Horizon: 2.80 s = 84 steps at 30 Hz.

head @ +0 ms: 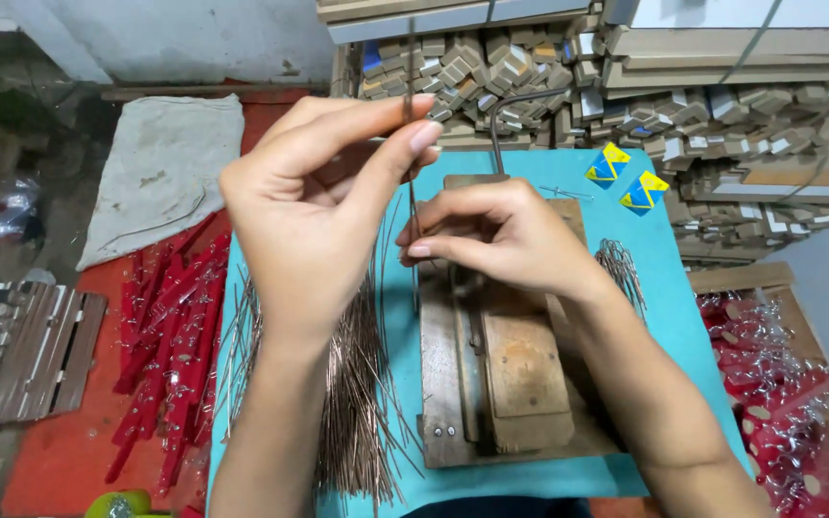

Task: Manually bending thin metal wires into a specific shape using a wooden jig with a metal lever.

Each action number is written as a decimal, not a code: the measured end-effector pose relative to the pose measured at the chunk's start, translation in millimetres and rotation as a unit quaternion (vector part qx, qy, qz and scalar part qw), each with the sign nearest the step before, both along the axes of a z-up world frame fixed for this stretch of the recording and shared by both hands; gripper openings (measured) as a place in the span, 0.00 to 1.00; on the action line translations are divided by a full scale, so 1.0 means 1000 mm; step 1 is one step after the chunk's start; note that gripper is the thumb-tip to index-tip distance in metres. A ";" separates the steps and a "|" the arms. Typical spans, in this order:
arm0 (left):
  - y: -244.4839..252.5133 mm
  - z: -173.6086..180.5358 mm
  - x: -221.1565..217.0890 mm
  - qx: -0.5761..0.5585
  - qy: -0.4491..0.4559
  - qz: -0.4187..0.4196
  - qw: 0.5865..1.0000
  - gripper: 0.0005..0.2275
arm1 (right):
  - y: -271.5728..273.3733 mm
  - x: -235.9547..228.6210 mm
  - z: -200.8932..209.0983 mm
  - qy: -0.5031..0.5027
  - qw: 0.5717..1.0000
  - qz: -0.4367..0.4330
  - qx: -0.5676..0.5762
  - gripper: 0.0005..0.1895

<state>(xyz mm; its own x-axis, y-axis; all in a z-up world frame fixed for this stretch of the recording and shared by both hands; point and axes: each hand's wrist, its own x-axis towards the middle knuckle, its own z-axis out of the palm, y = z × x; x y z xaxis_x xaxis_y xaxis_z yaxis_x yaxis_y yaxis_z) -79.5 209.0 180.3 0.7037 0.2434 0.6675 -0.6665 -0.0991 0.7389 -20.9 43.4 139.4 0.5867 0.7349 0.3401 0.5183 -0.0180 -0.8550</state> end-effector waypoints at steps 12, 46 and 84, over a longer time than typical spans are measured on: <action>-0.060 -0.009 0.043 -0.019 -0.003 -0.160 0.987 0.07 | -0.065 -0.004 -0.012 0.018 0.988 -0.150 0.017 0.07; -0.072 -0.060 0.050 -0.077 0.081 -0.265 0.958 0.09 | -0.082 -0.005 -0.068 -0.026 0.977 -0.213 -0.003 0.05; -0.050 -0.117 0.253 -0.156 0.285 -0.219 0.920 0.14 | -0.057 0.148 -0.080 0.296 0.934 -0.188 0.066 0.10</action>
<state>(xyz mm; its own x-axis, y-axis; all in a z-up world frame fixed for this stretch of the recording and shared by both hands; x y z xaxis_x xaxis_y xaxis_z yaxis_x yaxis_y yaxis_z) 173.5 159.2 63.2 0.9939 -0.0296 0.1059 -0.0880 0.3632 0.9275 127.5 -14.1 58.9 0.9085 0.4145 -0.0524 -0.0674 0.0216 -0.9975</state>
